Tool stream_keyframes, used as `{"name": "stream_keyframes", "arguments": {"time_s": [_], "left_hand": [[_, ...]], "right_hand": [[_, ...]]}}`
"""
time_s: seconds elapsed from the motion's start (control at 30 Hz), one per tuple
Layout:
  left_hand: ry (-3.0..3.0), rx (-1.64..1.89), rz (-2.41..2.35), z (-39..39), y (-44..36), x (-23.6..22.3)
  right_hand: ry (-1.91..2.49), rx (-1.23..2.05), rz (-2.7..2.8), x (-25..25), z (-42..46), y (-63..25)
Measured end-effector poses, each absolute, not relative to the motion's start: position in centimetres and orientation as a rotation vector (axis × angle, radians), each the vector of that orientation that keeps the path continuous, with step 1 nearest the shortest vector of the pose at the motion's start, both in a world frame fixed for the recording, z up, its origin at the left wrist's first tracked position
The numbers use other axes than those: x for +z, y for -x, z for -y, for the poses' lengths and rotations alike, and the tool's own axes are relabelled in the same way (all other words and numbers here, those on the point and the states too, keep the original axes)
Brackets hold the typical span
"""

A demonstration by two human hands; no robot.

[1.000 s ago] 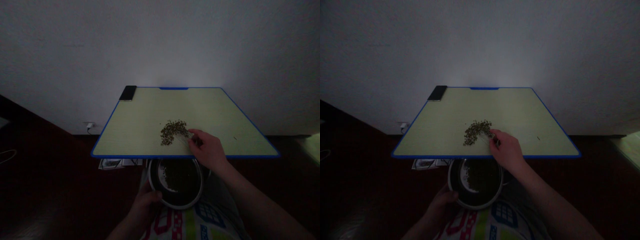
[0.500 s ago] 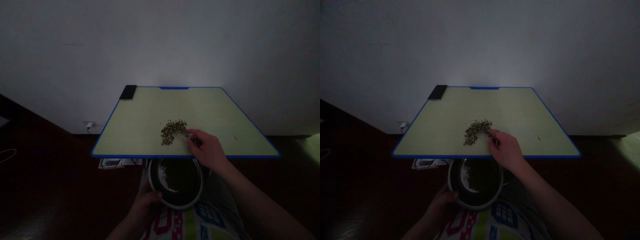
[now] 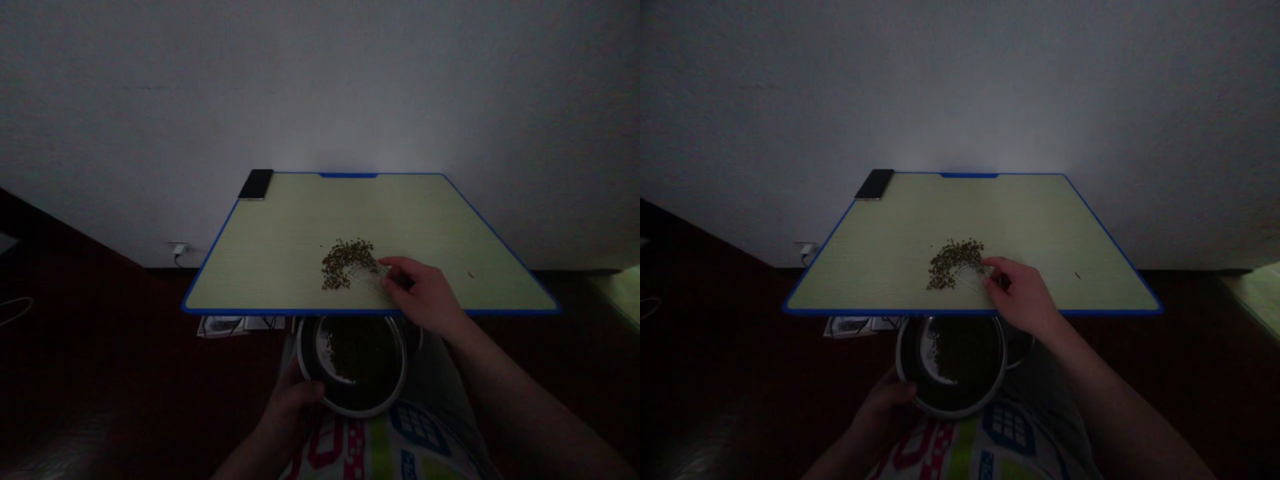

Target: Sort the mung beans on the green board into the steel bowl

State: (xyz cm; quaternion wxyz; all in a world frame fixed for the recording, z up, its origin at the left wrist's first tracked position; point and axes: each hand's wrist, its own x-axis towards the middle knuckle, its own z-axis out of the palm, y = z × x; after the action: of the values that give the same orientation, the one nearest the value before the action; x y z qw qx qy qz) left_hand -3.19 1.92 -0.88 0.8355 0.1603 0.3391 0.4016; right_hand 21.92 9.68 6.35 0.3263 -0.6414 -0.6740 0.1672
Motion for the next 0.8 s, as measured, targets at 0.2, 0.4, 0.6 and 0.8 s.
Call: {"name": "stream_keyframes", "arguments": {"time_s": [0.2, 0.4, 0.6, 0.8], "left_hand": [[-0.329, 0.833, -0.756, -1.82, 3.33, -0.81], [-0.328, 0.86, -0.723, -1.92, 3.21, -0.98], [-0.311, 0.853, -0.723, -1.88, 3.24, -1.17], [-0.309, 0.858, -0.719, -1.73, 3.36, -1.14]], "right_hand": [[1.668, 0.462, 1.825, 6.63, -10.33, -21.91], [1.628, 0.476, 1.843, 6.46, -9.85, -22.42], [1.682, 0.381, 1.74, 6.32, -9.64, -22.85], [1.755, 0.31, 1.711, 6.72, -9.81, -22.36]]}}
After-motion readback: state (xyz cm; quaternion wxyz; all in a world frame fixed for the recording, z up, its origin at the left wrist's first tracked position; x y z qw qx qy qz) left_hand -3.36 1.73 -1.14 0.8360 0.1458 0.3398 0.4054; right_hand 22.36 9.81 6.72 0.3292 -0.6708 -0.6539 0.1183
